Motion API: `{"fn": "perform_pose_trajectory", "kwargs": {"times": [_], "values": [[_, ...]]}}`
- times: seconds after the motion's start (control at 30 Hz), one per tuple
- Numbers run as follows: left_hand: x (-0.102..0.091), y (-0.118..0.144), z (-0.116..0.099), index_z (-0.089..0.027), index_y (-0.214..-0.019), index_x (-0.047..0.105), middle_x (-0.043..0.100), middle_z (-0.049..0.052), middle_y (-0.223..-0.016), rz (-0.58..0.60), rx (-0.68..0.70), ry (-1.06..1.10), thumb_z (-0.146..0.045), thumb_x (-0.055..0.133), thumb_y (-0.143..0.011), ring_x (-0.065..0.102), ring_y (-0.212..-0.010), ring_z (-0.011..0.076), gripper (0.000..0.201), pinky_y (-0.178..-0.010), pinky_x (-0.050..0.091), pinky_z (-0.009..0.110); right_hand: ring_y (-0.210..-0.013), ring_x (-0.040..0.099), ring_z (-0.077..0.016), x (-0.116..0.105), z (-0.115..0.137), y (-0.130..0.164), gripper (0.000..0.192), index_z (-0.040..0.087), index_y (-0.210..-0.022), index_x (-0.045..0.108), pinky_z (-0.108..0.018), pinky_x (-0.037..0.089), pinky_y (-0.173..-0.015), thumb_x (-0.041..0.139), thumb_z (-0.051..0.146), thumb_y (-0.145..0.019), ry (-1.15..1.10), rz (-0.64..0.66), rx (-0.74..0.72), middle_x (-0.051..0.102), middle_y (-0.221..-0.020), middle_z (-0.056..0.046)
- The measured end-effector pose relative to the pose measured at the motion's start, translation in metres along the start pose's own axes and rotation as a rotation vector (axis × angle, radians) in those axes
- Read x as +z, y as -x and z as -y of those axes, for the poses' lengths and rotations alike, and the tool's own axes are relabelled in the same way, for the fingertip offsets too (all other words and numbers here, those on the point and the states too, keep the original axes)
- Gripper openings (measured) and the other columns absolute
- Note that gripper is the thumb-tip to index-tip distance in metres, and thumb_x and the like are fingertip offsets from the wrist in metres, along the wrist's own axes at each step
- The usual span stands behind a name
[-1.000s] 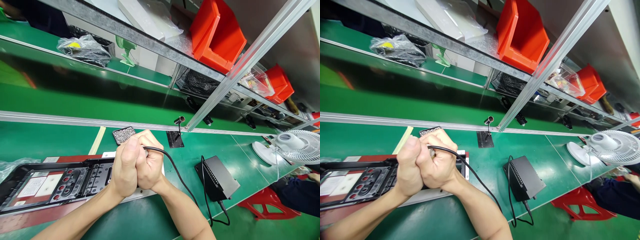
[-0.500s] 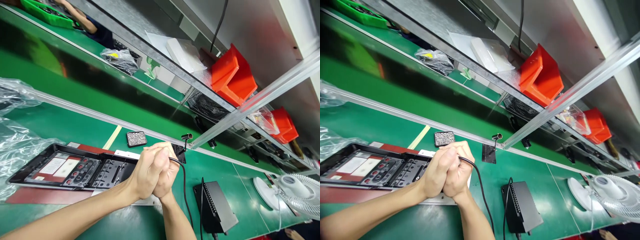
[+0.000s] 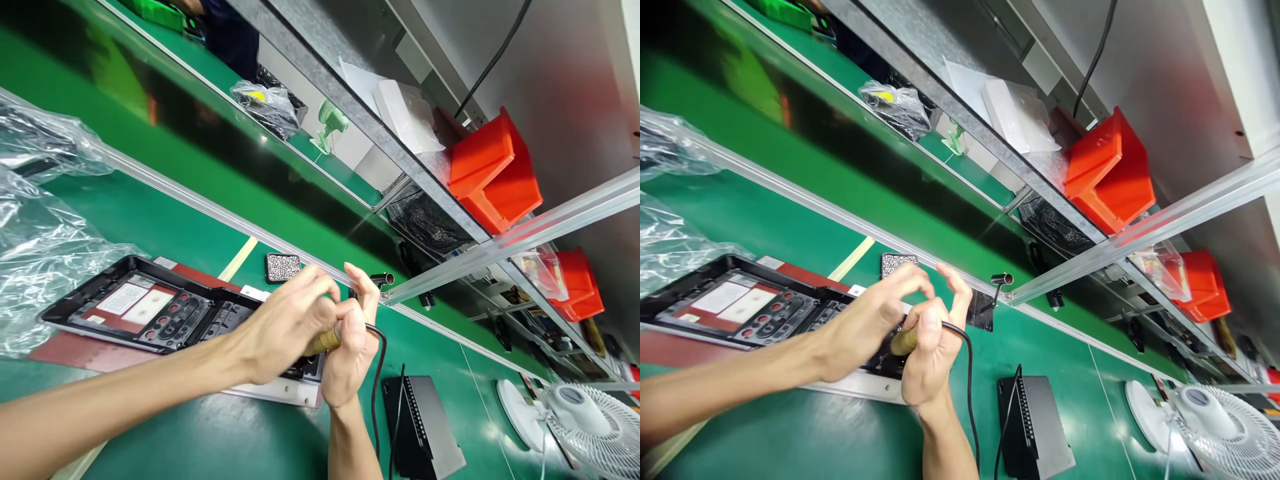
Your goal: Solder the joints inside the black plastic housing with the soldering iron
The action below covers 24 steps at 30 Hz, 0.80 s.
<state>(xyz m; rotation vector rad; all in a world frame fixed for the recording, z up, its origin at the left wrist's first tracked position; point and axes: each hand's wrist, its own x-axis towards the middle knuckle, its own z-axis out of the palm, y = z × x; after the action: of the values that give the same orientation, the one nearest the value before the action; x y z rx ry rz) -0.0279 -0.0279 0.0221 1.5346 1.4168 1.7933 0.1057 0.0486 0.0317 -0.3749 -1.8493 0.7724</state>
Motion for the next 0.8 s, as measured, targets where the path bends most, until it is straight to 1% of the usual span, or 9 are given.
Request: {"fn": "perform_pose_trajectory", "kwargs": {"times": [0.07,0.13,0.2,0.27,0.37,0.5,0.67,0.73,0.8], "values": [[-0.019,0.010,0.018,-0.027,-0.102,0.076,0.080,0.010,-0.110,-0.088,-0.037,-0.077,-0.099,0.027,-0.123,0.073,-0.104,0.0321,0.089,-0.092,0.059,0.047,-0.126,0.082,-0.0308,0.003,0.002,0.001,0.060,0.026,-0.073,0.067,-0.045,0.071,-0.099,0.064,0.049,-0.128,-0.083,-0.016,0.033,0.082,-0.121,-0.013],[-0.039,0.023,0.038,-0.027,-0.103,0.078,0.082,0.008,-0.111,-0.140,-0.045,-0.215,-0.081,0.043,-0.129,0.076,-0.107,0.0304,0.070,-0.096,0.057,0.045,-0.091,0.082,-0.0234,0.007,0.004,0.002,0.056,0.026,-0.077,0.063,-0.038,0.069,-0.081,0.061,0.043,-0.130,-0.241,0.020,0.093,0.078,-0.095,-0.007],[-0.056,0.038,0.057,-0.028,-0.103,0.079,0.083,0.005,-0.108,-0.155,-0.050,-0.351,-0.067,0.054,-0.129,0.077,-0.102,0.0283,0.053,-0.098,0.056,0.044,-0.063,0.070,-0.0172,0.011,0.007,0.004,0.051,0.026,-0.083,0.060,-0.032,0.064,-0.062,0.059,0.040,-0.132,-0.427,0.070,0.170,0.071,-0.078,0.000],[-0.069,0.054,0.076,-0.029,-0.104,0.080,0.086,0.006,-0.108,-0.143,-0.044,-0.463,-0.063,0.059,-0.127,0.079,-0.101,0.0293,0.046,-0.099,0.056,0.044,-0.049,0.053,-0.0135,0.015,0.009,0.004,0.048,0.026,-0.086,0.058,-0.024,0.054,-0.049,0.059,0.040,-0.132,-0.554,0.082,0.221,0.060,-0.066,0.005],[-0.079,0.077,0.101,-0.030,-0.116,0.086,0.092,0.010,-0.119,-0.109,-0.025,-0.586,-0.070,0.056,-0.126,0.084,-0.114,0.0352,0.051,-0.106,0.061,0.049,-0.047,0.035,-0.0104,0.017,0.012,0.003,0.051,0.026,-0.084,0.054,-0.017,0.045,-0.044,0.063,0.042,-0.131,-0.607,0.044,0.235,0.045,-0.059,0.009],[-0.085,0.104,0.126,-0.030,-0.159,0.086,0.092,0.010,-0.160,-0.023,-0.003,-0.721,-0.072,0.054,-0.128,0.080,-0.158,0.0418,0.061,-0.134,0.062,0.058,-0.048,0.030,-0.0088,0.018,0.017,0.002,0.058,0.025,-0.080,0.048,-0.015,0.044,-0.045,0.066,0.051,-0.129,-0.622,0.024,0.311,0.038,-0.059,0.010],[-0.096,0.119,0.132,-0.038,-0.197,0.054,0.063,0.002,-0.199,0.163,0.042,-0.804,-0.068,0.065,-0.126,0.066,-0.181,0.0428,0.078,-0.151,0.056,0.066,-0.049,0.027,-0.0084,0.016,0.020,0.001,0.063,0.024,-0.080,0.042,-0.014,0.042,-0.046,0.065,0.056,-0.129,-0.640,0.040,0.359,0.033,-0.058,0.010],[-0.101,0.121,0.130,-0.036,-0.204,0.040,0.052,0.004,-0.206,0.251,0.045,-0.818,-0.070,0.073,-0.122,0.060,-0.186,0.0471,0.094,-0.152,0.056,0.070,-0.048,0.026,-0.0083,0.016,0.020,0.001,0.063,0.024,-0.080,0.042,-0.014,0.041,-0.045,0.063,0.055,-0.130,-0.646,0.053,0.338,0.031,-0.058,0.010],[-0.105,0.124,0.129,-0.035,-0.207,0.029,0.045,0.007,-0.208,0.279,0.046,-0.826,-0.078,0.080,-0.117,0.058,-0.187,0.0509,0.112,-0.150,0.058,0.072,-0.047,0.025,-0.0082,0.016,0.020,0.001,0.063,0.024,-0.080,0.041,-0.013,0.039,-0.044,0.062,0.055,-0.130,-0.641,0.066,0.311,0.030,-0.058,0.010]]}}
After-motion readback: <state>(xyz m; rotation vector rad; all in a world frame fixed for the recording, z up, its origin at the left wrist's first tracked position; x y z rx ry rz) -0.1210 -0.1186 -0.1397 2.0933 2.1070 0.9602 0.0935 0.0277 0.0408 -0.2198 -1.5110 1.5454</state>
